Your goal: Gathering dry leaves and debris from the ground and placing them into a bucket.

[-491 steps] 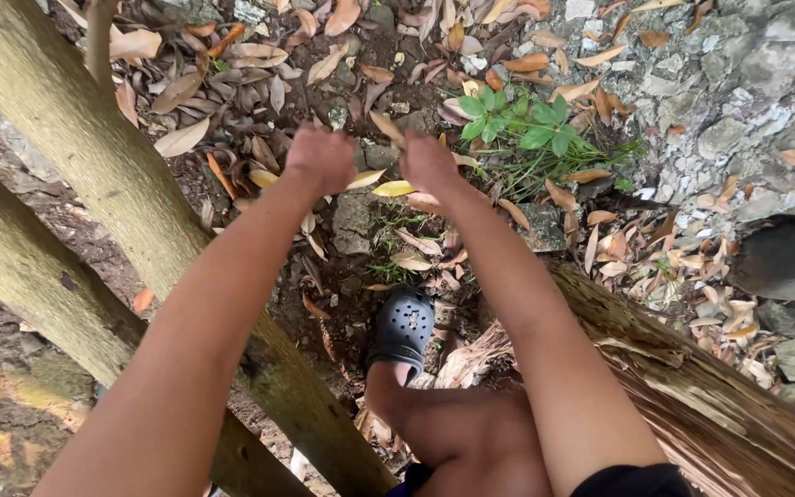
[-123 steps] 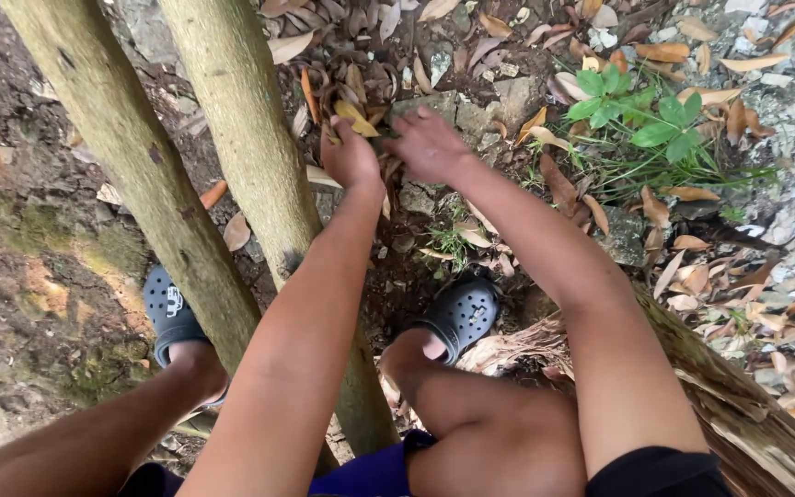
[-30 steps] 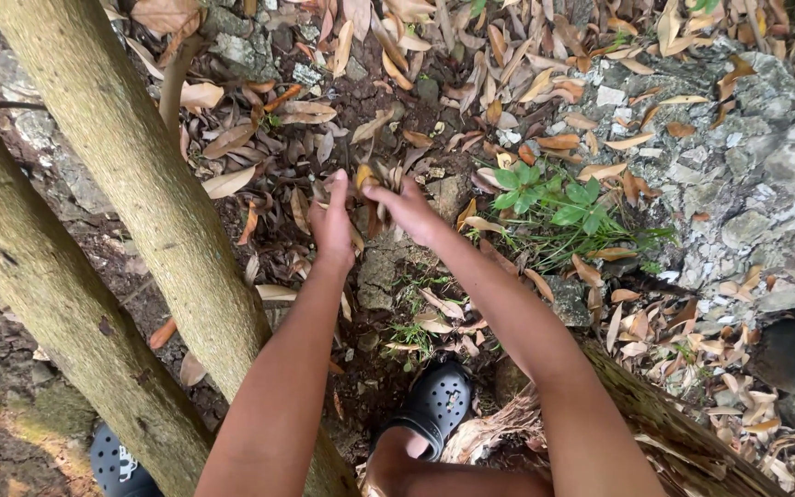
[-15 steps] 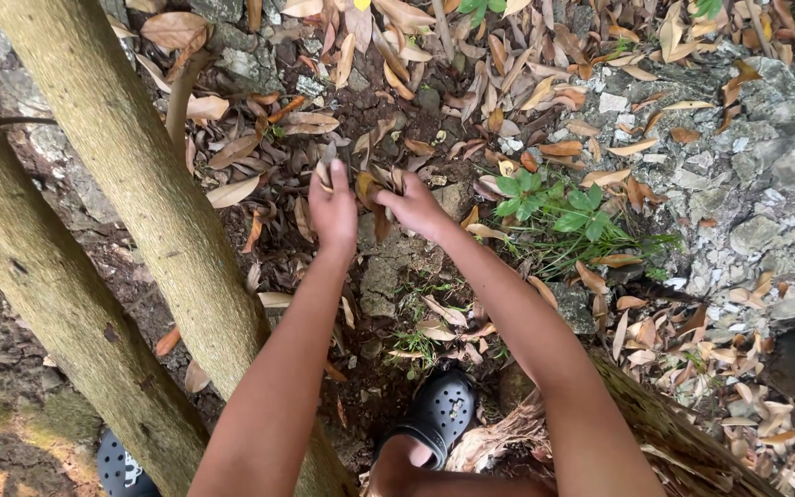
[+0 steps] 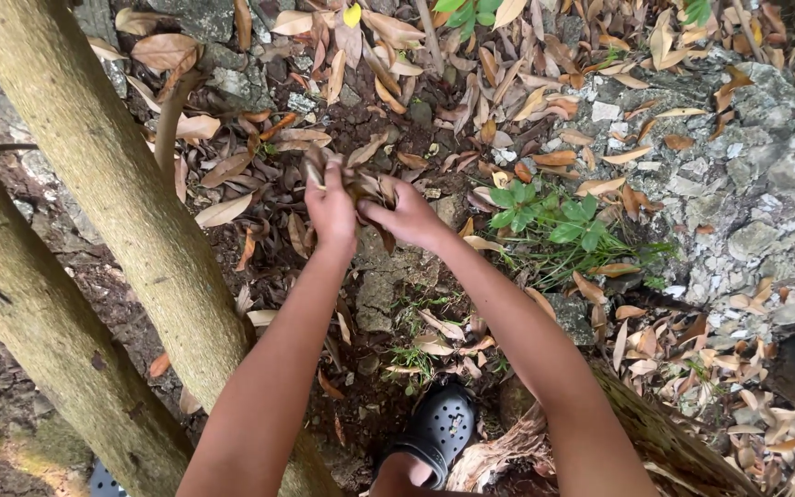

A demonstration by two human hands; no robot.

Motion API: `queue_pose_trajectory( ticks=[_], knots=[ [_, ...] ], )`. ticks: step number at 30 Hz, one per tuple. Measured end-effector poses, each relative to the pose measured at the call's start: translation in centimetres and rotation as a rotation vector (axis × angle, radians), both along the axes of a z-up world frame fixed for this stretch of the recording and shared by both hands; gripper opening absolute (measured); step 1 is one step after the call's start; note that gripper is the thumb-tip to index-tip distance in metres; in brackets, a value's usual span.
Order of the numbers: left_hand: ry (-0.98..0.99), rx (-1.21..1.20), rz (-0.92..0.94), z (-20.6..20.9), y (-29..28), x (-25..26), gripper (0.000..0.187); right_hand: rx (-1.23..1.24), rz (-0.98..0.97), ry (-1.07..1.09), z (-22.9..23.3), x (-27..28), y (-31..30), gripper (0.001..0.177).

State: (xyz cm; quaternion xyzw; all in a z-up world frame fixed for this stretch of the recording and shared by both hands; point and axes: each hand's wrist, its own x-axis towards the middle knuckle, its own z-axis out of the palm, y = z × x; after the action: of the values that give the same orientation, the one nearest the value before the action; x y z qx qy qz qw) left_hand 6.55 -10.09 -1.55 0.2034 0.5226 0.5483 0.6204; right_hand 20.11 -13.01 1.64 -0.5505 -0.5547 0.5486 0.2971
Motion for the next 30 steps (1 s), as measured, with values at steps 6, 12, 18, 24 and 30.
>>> queue_pose_trajectory(
  ticks=[6, 12, 18, 24, 30],
  knots=[
    [0.128, -0.052, 0.214, 3.1, 0.4, -0.9, 0.037, -0.121, 0.007, -0.229, 1.3, 1.0, 0.7, 0.046],
    [-0.090, 0.019, -0.018, 7.9, 3.5, -1.2, 0.027, -0.303, -0.183, -0.362, 4.2, 1.3, 5.2, 0.040],
    [0.122, 0.110, -0.150, 7.6, 5.7, -0.4, 0.022, 0.432, -0.315, -0.300, -2.7, 3.8, 11.4, 0.028],
    [0.626, 0.345, -0.390, 13.2, 11.5, -2.0, 0.020, 0.498, -0.332, -0.725, -0.7, 3.5, 13.5, 0.041],
    [0.602, 0.336, -0.395, 7.9, 10.9, -2.8, 0.017, 0.502, -0.248, -0.834, -1.5, 3.3, 17.5, 0.055]
  ],
)
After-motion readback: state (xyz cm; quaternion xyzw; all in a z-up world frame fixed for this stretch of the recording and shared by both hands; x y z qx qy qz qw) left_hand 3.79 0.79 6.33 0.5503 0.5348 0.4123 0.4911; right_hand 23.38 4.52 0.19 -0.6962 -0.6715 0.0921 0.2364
